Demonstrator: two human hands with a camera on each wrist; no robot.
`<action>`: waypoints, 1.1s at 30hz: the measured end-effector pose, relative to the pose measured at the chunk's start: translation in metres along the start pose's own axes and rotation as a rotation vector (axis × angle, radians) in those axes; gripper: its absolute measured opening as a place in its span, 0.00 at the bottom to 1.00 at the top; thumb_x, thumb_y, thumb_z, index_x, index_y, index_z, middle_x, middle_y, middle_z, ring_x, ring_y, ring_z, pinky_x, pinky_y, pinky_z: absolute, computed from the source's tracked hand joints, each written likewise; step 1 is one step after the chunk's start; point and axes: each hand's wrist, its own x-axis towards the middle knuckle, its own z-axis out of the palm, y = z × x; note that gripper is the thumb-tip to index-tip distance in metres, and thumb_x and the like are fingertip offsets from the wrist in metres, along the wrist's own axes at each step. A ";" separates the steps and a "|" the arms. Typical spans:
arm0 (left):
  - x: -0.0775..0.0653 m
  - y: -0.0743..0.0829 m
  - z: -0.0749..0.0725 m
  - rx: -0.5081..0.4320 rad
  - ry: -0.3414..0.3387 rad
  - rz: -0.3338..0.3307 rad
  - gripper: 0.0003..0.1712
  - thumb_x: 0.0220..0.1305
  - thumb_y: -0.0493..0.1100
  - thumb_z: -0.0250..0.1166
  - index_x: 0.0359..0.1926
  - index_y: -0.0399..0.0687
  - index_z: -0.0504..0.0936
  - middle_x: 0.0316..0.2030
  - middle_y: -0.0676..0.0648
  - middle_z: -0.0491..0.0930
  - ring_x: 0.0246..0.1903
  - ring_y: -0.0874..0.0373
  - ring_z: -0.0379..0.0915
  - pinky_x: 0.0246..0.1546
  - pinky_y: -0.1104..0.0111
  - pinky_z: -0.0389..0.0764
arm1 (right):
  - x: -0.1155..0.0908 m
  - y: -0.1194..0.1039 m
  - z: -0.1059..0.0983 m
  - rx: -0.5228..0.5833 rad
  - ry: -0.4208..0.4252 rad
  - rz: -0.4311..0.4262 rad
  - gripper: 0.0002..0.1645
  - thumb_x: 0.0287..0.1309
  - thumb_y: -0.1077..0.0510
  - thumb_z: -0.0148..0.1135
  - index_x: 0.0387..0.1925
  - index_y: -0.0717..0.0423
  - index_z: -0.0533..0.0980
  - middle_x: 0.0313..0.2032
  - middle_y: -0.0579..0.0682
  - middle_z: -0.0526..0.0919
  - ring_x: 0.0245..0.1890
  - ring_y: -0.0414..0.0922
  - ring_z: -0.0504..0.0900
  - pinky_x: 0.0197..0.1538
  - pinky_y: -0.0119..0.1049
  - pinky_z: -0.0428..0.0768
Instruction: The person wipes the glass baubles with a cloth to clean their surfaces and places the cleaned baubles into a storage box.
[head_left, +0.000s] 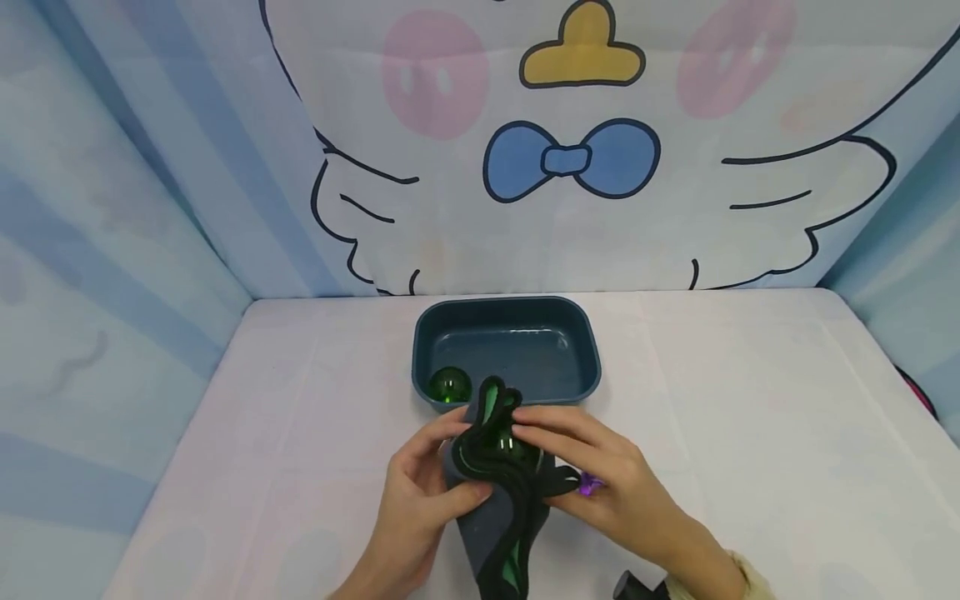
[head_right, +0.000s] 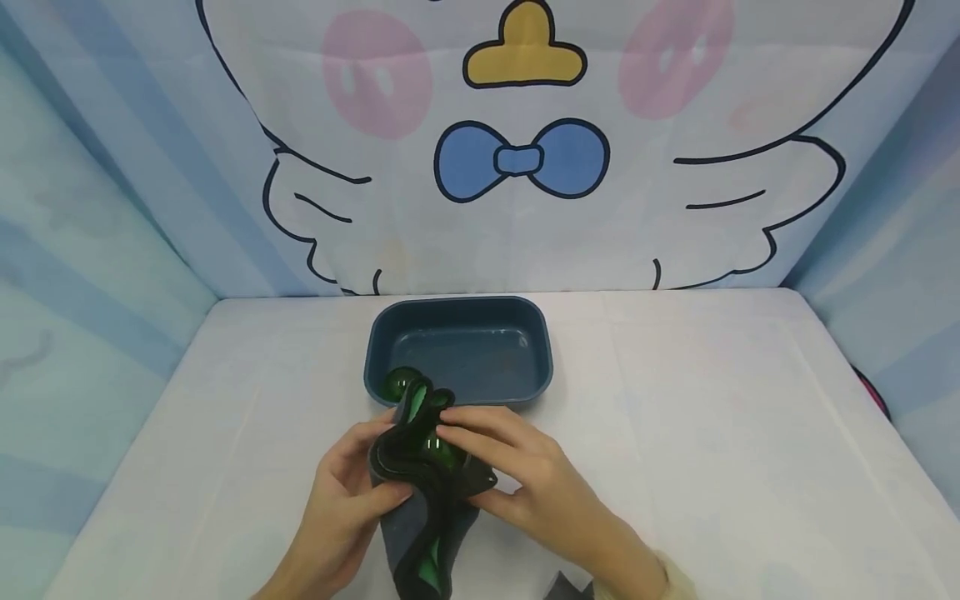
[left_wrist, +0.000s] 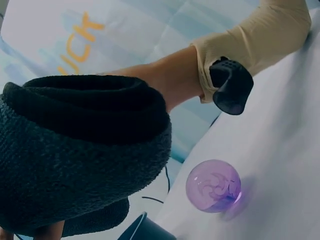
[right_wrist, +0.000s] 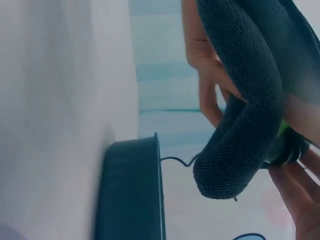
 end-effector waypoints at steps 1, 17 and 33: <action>0.000 0.000 0.000 0.007 -0.001 0.010 0.26 0.51 0.27 0.72 0.51 0.49 0.80 0.69 0.40 0.61 0.71 0.48 0.53 0.56 0.64 0.80 | -0.001 0.000 0.001 0.001 0.013 0.004 0.28 0.63 0.53 0.65 0.59 0.65 0.75 0.59 0.60 0.77 0.61 0.48 0.76 0.63 0.29 0.75; 0.002 -0.007 0.002 0.002 0.006 0.016 0.27 0.50 0.26 0.71 0.50 0.51 0.81 0.67 0.43 0.67 0.71 0.48 0.54 0.58 0.64 0.79 | -0.001 -0.006 0.000 0.110 0.003 0.336 0.37 0.43 0.75 0.74 0.59 0.61 0.75 0.54 0.56 0.81 0.54 0.42 0.81 0.47 0.37 0.86; 0.001 -0.006 0.004 0.042 0.006 0.015 0.28 0.51 0.26 0.71 0.54 0.45 0.78 0.68 0.42 0.65 0.71 0.50 0.55 0.59 0.65 0.78 | 0.001 -0.011 -0.004 -0.056 -0.085 0.261 0.41 0.43 0.71 0.76 0.62 0.53 0.75 0.58 0.51 0.79 0.57 0.46 0.80 0.56 0.28 0.80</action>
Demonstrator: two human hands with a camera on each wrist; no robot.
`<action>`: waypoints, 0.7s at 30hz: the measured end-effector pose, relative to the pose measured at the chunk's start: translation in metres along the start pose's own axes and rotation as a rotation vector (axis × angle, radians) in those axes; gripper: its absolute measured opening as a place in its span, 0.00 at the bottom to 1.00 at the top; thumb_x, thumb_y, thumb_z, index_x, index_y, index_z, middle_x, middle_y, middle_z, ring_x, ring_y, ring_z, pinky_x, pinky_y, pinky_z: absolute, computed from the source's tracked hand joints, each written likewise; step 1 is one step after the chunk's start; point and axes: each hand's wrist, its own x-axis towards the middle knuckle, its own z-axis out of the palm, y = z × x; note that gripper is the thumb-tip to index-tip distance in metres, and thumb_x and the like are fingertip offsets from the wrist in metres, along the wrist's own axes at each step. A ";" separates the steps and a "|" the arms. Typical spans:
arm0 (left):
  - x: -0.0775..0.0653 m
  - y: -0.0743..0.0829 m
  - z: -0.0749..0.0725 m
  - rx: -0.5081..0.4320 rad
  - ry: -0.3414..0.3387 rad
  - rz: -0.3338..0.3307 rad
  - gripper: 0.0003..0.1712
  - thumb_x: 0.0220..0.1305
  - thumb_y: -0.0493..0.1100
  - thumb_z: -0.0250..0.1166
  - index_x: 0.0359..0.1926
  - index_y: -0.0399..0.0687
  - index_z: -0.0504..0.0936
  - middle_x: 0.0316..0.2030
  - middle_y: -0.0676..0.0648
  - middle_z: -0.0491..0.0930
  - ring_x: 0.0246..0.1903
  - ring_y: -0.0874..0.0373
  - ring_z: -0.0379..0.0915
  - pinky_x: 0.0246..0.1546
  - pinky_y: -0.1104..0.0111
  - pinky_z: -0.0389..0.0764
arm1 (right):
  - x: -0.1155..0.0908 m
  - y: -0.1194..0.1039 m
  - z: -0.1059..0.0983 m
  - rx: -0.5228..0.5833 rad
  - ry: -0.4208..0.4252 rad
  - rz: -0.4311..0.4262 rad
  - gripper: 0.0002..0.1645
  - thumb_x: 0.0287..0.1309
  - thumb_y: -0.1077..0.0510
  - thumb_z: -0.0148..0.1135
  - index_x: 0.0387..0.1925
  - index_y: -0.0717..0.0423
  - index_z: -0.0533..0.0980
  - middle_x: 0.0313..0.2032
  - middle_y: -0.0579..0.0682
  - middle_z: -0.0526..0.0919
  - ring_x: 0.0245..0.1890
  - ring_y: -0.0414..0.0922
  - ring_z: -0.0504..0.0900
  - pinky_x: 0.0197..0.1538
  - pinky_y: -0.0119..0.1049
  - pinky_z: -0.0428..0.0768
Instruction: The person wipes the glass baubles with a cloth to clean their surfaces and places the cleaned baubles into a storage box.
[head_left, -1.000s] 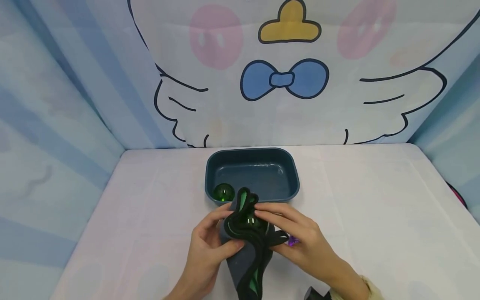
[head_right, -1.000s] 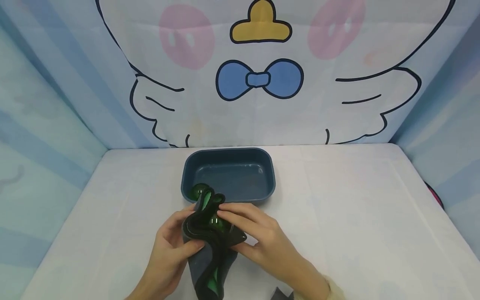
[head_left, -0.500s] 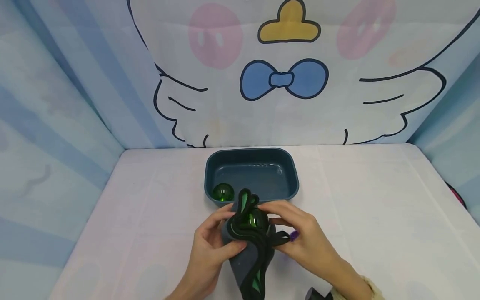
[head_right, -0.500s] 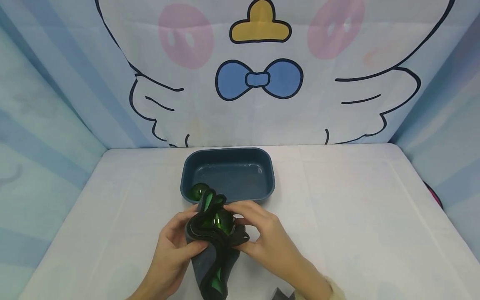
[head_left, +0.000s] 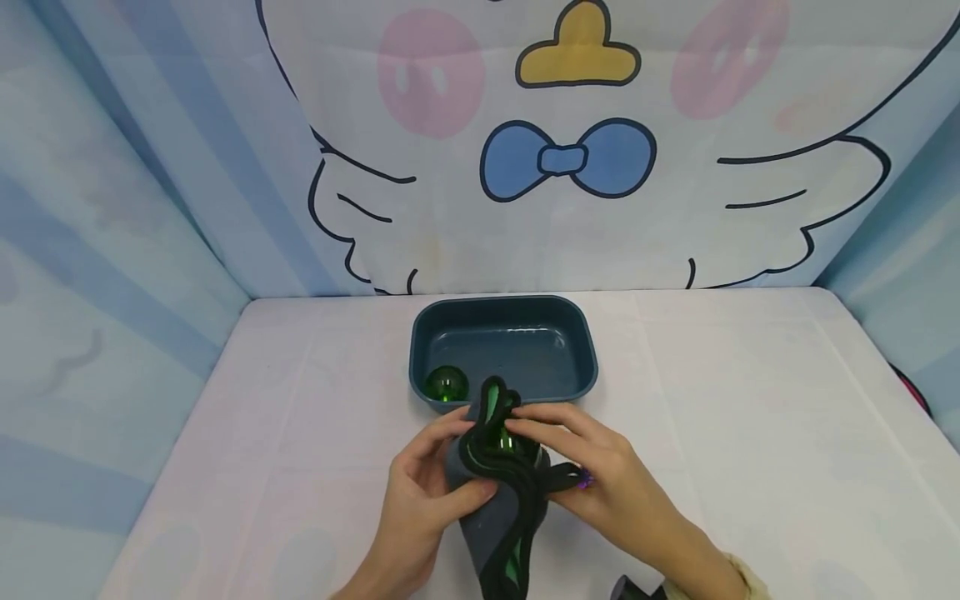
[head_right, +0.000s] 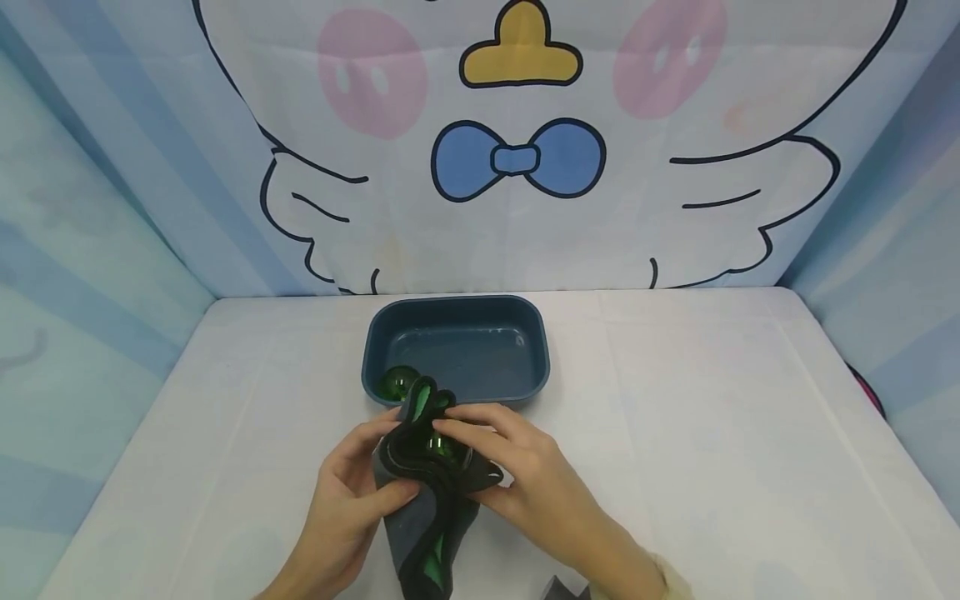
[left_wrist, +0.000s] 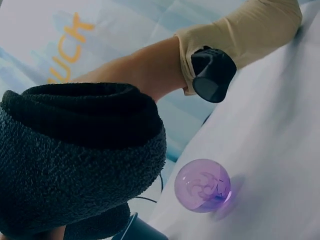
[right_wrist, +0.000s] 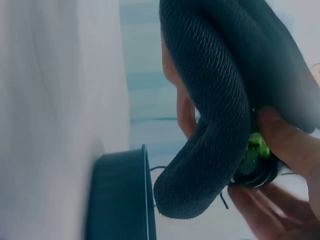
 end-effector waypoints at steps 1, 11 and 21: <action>0.000 0.000 0.000 0.004 0.001 0.000 0.28 0.51 0.26 0.71 0.54 0.44 0.78 0.68 0.42 0.65 0.71 0.50 0.54 0.60 0.65 0.77 | 0.000 0.000 0.000 0.030 -0.002 0.044 0.41 0.44 0.72 0.75 0.62 0.54 0.75 0.58 0.51 0.79 0.56 0.45 0.81 0.54 0.29 0.81; 0.000 -0.001 0.000 0.005 0.017 -0.015 0.29 0.49 0.25 0.71 0.54 0.44 0.79 0.68 0.42 0.65 0.72 0.52 0.54 0.60 0.66 0.76 | 0.000 -0.001 -0.001 0.160 -0.038 0.278 0.38 0.50 0.71 0.72 0.63 0.51 0.74 0.56 0.50 0.82 0.52 0.43 0.83 0.48 0.37 0.85; 0.002 -0.001 -0.002 -0.024 0.047 -0.005 0.28 0.48 0.25 0.72 0.50 0.50 0.80 0.66 0.44 0.68 0.72 0.53 0.54 0.62 0.67 0.75 | -0.001 0.002 -0.002 -0.017 -0.053 0.008 0.46 0.42 0.68 0.78 0.66 0.52 0.72 0.62 0.51 0.74 0.60 0.45 0.75 0.60 0.28 0.77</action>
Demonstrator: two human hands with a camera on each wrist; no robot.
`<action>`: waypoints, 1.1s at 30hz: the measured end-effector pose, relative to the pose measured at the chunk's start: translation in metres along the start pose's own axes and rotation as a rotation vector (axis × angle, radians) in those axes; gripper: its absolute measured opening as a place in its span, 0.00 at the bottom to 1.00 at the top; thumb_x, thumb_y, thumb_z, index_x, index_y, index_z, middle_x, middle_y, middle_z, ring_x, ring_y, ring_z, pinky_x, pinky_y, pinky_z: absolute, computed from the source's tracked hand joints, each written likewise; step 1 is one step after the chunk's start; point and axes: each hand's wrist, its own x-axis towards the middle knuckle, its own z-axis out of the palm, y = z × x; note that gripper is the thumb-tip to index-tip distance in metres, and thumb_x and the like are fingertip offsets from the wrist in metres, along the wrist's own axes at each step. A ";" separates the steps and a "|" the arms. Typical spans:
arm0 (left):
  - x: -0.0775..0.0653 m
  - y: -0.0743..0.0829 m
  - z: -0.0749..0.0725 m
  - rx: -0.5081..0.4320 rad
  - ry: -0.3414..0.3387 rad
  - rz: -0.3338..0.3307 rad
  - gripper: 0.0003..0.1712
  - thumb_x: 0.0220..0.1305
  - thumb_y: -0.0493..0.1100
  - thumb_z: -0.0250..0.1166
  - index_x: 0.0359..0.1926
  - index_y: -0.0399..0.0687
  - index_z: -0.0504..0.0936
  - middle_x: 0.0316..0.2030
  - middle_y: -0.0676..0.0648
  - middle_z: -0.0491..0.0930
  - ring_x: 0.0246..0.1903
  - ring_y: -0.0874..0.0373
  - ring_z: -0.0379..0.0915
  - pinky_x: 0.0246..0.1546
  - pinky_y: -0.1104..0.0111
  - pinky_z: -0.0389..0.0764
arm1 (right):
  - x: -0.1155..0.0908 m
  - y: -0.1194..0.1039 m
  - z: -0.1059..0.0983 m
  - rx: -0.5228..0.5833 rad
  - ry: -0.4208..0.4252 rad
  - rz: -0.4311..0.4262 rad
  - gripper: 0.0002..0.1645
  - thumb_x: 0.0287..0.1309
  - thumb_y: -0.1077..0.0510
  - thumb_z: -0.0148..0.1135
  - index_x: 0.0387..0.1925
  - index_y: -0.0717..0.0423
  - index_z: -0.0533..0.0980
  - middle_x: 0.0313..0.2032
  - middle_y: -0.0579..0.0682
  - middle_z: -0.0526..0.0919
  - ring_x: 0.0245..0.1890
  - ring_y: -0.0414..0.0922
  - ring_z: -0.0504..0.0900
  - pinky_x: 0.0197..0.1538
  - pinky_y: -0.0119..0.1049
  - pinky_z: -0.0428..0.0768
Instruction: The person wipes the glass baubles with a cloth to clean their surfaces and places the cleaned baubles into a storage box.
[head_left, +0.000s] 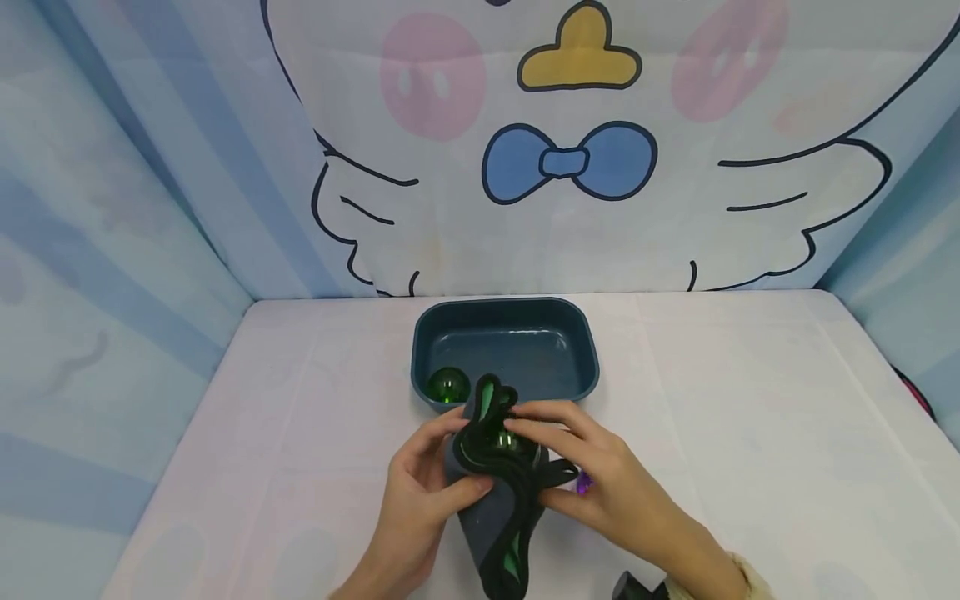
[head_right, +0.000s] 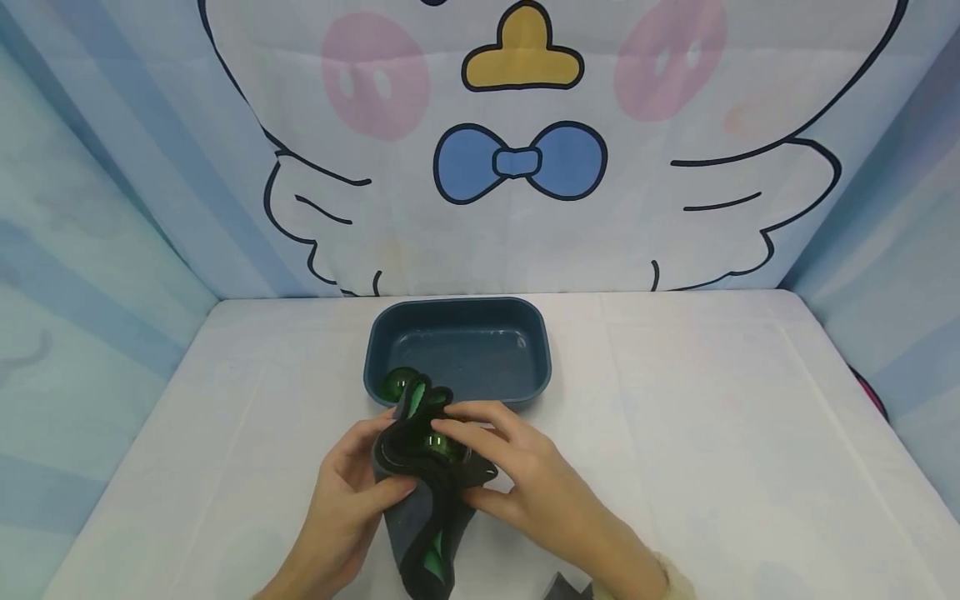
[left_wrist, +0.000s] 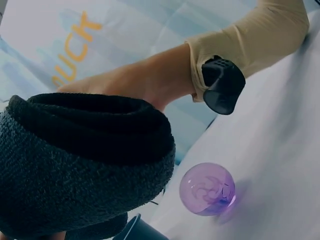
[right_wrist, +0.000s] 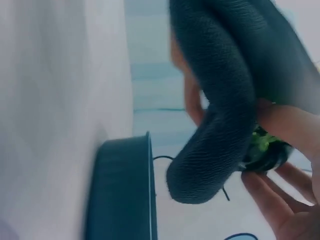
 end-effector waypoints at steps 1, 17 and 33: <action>0.000 0.000 0.000 -0.003 -0.003 0.000 0.28 0.48 0.25 0.72 0.50 0.50 0.80 0.66 0.44 0.68 0.72 0.53 0.54 0.62 0.67 0.75 | 0.000 0.001 0.000 -0.019 0.006 -0.028 0.46 0.42 0.68 0.78 0.66 0.52 0.72 0.62 0.52 0.74 0.60 0.46 0.75 0.60 0.26 0.76; 0.001 0.000 0.001 0.056 -0.018 0.061 0.27 0.49 0.25 0.72 0.51 0.47 0.80 0.65 0.43 0.70 0.71 0.50 0.56 0.64 0.69 0.72 | 0.000 0.004 0.004 0.267 0.057 0.084 0.38 0.52 0.75 0.68 0.66 0.60 0.70 0.57 0.57 0.78 0.56 0.41 0.80 0.48 0.37 0.86; -0.003 0.011 -0.002 0.062 0.129 -0.043 0.30 0.55 0.26 0.69 0.59 0.45 0.76 0.59 0.45 0.72 0.56 0.52 0.76 0.50 0.66 0.83 | 0.015 0.007 -0.012 0.105 0.129 0.147 0.37 0.50 0.68 0.74 0.63 0.55 0.74 0.55 0.50 0.79 0.53 0.43 0.82 0.49 0.34 0.84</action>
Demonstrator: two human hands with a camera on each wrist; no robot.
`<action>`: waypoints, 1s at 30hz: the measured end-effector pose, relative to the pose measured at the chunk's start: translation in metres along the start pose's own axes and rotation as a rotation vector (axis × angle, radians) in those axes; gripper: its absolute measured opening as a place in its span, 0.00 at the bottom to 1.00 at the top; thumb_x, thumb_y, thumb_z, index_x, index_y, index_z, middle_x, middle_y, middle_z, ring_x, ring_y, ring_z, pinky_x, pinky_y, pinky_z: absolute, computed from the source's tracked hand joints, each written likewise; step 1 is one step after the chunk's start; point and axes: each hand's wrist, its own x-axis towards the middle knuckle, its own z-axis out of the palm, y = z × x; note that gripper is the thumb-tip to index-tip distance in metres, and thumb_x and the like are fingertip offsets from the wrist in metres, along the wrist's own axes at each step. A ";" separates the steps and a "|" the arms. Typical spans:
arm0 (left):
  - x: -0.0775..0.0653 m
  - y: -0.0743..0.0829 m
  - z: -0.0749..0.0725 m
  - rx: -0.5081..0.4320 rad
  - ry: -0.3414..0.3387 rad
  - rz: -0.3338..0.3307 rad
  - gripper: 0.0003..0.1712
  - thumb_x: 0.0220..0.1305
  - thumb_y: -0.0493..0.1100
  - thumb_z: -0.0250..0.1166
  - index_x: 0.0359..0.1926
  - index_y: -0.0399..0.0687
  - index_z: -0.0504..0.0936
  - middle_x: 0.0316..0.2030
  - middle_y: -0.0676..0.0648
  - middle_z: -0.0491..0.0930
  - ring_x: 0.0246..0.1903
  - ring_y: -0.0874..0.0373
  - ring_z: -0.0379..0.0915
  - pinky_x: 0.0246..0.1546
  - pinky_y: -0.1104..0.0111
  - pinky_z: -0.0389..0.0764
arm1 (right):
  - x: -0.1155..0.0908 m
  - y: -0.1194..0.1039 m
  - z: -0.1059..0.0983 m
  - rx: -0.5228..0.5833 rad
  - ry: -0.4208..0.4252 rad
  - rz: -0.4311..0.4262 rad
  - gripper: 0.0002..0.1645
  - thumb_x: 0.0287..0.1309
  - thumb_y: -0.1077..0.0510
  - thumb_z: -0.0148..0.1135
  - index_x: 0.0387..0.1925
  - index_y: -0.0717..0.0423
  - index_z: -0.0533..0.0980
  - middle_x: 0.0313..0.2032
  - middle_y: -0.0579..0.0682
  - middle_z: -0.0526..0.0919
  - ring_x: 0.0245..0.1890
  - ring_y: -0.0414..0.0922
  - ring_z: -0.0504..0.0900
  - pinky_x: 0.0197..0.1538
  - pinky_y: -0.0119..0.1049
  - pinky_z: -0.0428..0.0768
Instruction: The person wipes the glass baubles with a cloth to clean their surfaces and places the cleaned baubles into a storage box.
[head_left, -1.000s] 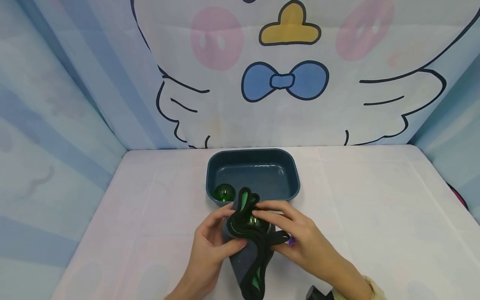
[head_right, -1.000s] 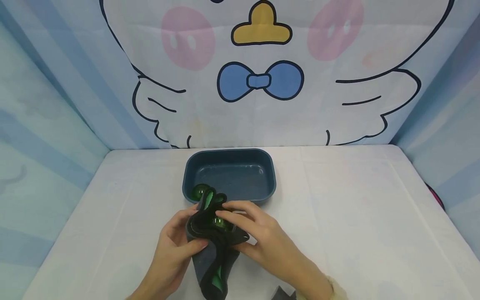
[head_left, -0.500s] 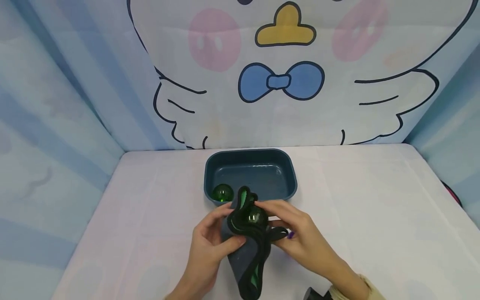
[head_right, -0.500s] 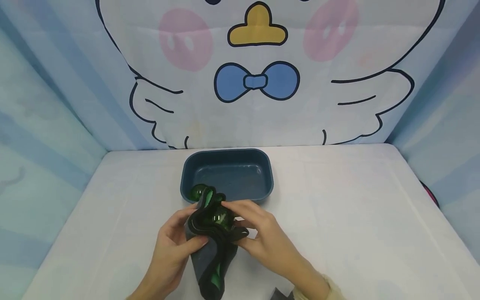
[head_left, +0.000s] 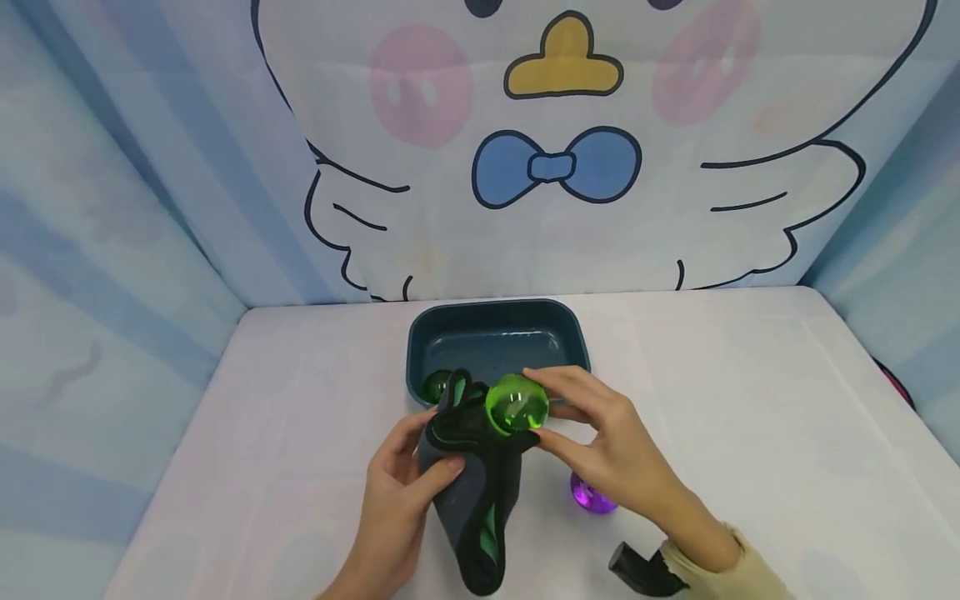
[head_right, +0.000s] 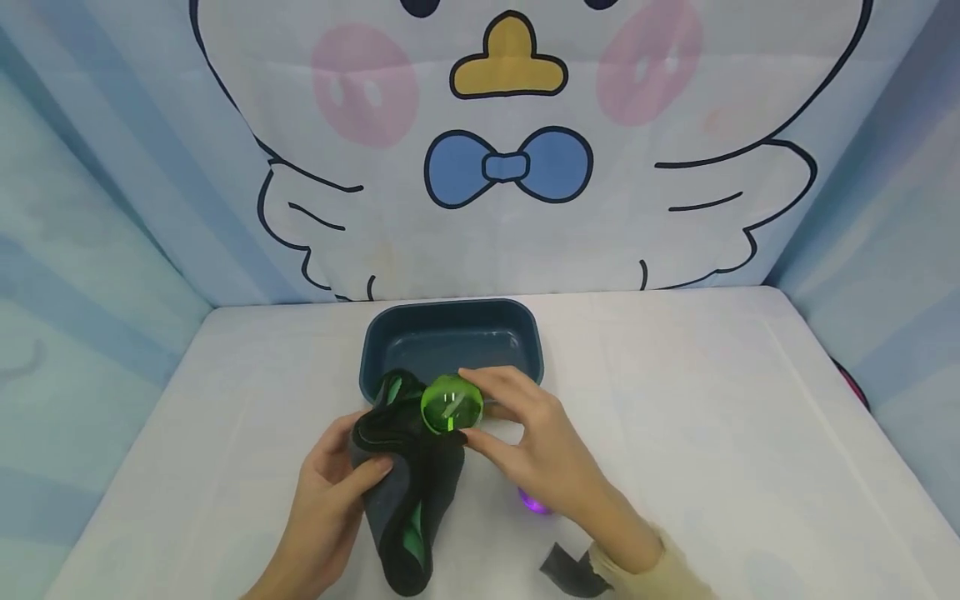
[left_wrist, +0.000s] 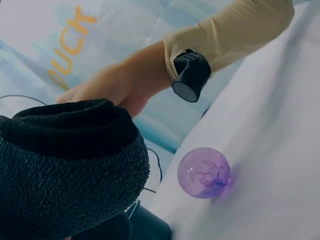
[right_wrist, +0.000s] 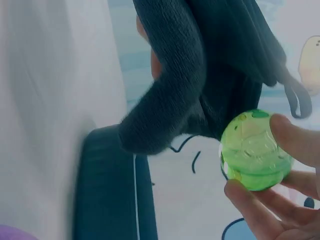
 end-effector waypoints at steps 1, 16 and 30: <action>0.000 -0.001 -0.002 0.005 0.004 -0.003 0.30 0.55 0.26 0.69 0.59 0.44 0.76 0.59 0.45 0.73 0.56 0.52 0.76 0.50 0.67 0.83 | 0.001 0.001 0.000 -0.029 0.010 0.003 0.37 0.50 0.67 0.74 0.63 0.54 0.74 0.55 0.49 0.79 0.53 0.43 0.82 0.49 0.34 0.84; -0.006 -0.009 -0.019 0.099 0.048 -0.083 0.30 0.51 0.28 0.72 0.57 0.38 0.75 0.61 0.42 0.71 0.60 0.49 0.72 0.56 0.67 0.79 | 0.020 0.032 0.015 -0.163 -0.018 0.113 0.35 0.55 0.58 0.72 0.64 0.60 0.72 0.56 0.55 0.78 0.52 0.48 0.82 0.50 0.35 0.85; -0.010 -0.010 -0.024 0.142 0.074 -0.095 0.31 0.51 0.31 0.73 0.58 0.39 0.75 0.62 0.43 0.71 0.62 0.49 0.70 0.57 0.67 0.77 | 0.041 0.048 0.031 -0.262 -0.024 0.181 0.37 0.56 0.54 0.72 0.65 0.60 0.71 0.55 0.57 0.78 0.52 0.50 0.83 0.50 0.39 0.85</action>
